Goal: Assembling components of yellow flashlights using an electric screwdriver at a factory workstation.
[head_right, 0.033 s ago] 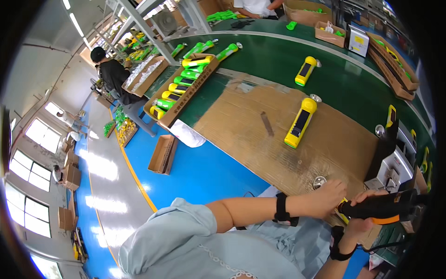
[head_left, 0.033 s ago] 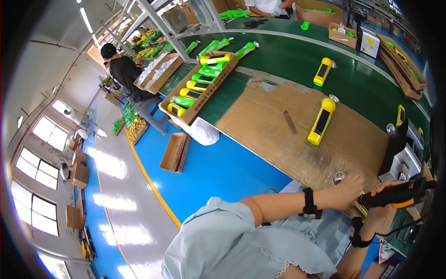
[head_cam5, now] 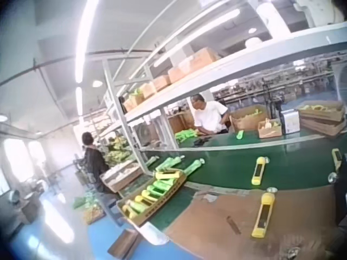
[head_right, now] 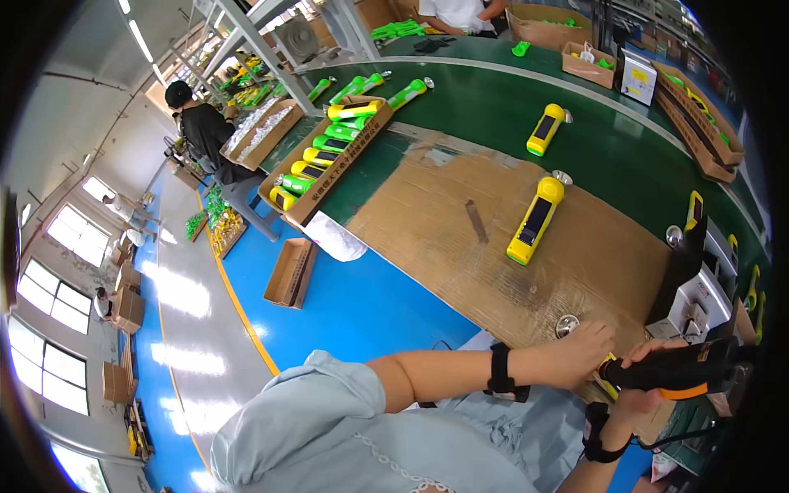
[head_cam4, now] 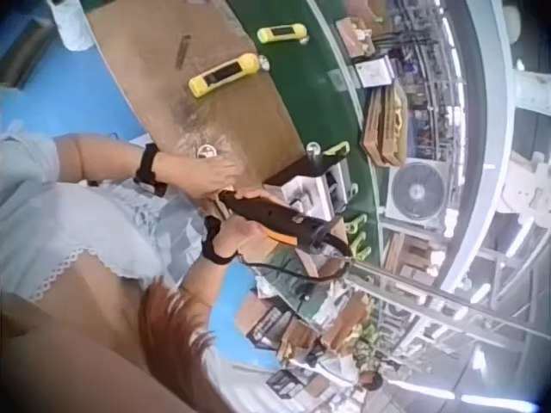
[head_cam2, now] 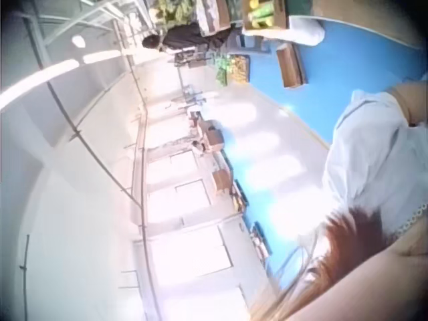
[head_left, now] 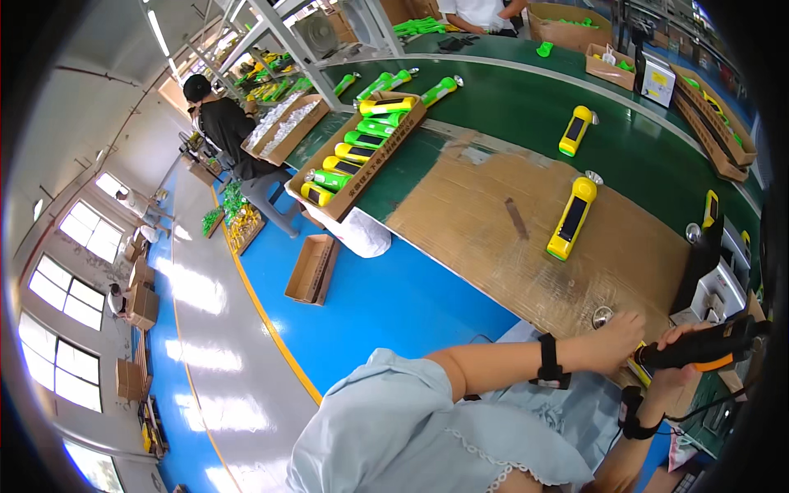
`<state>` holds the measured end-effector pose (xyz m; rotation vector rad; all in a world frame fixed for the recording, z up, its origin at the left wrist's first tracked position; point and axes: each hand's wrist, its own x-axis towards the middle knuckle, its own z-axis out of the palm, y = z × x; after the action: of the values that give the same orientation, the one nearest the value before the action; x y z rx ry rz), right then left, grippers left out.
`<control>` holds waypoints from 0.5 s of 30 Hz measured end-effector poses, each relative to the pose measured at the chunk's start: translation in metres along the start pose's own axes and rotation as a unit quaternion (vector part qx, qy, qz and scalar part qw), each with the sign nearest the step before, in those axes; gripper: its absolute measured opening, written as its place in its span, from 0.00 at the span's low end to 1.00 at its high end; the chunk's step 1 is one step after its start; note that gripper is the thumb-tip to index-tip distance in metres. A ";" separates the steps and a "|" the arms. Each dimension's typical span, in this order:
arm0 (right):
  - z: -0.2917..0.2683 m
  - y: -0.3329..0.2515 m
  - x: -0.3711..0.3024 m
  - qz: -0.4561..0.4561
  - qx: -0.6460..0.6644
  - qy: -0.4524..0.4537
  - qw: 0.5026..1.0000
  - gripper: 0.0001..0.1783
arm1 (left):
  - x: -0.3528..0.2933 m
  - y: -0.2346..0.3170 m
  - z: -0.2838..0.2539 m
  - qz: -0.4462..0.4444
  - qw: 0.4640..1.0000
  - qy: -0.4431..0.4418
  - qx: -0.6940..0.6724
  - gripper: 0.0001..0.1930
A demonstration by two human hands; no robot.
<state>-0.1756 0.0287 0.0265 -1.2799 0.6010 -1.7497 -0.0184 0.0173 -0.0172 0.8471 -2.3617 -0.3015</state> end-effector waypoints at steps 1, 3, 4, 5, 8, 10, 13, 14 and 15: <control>0.004 0.002 0.003 -0.002 0.009 -0.007 1.000 0.42 | 0.002 0.003 0.003 -0.003 1.000 0.012 -0.016 0.20; 0.009 -0.001 0.007 0.008 0.001 -0.021 1.000 0.43 | -0.003 0.001 0.006 -0.020 1.000 0.010 -0.004 0.21; 0.001 -0.003 0.010 0.005 0.000 -0.019 1.000 0.43 | -0.001 0.003 0.006 -0.020 1.000 0.014 -0.006 0.21; -0.009 -0.002 0.018 0.004 0.032 -0.027 0.999 0.43 | -0.001 0.001 0.002 -0.022 1.000 0.020 -0.003 0.21; -0.042 -0.028 0.044 -0.049 0.027 0.022 0.998 0.45 | 0.001 0.006 -0.008 0.000 0.999 0.004 0.037 0.21; -0.084 -0.069 0.058 -0.073 0.047 0.012 0.996 0.40 | 0.005 0.012 -0.004 0.039 0.996 0.069 -0.037 0.23; -0.100 -0.059 0.108 -0.075 0.069 0.051 0.993 0.30 | 0.000 0.003 -0.014 -0.029 0.998 0.001 -0.048 0.25; -0.057 -0.060 0.117 -0.174 -0.074 0.128 0.974 0.22 | 0.000 0.003 -0.021 -0.063 0.997 -0.024 -0.027 0.26; -0.031 -0.062 0.132 -0.221 -0.137 0.189 0.947 0.16 | -0.002 0.003 -0.018 -0.049 0.999 0.003 0.022 0.26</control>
<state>-0.2402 -0.0548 0.1315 -1.3476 0.8464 -2.3839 -0.0075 0.0201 -0.0023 0.9856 -2.3327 -0.2862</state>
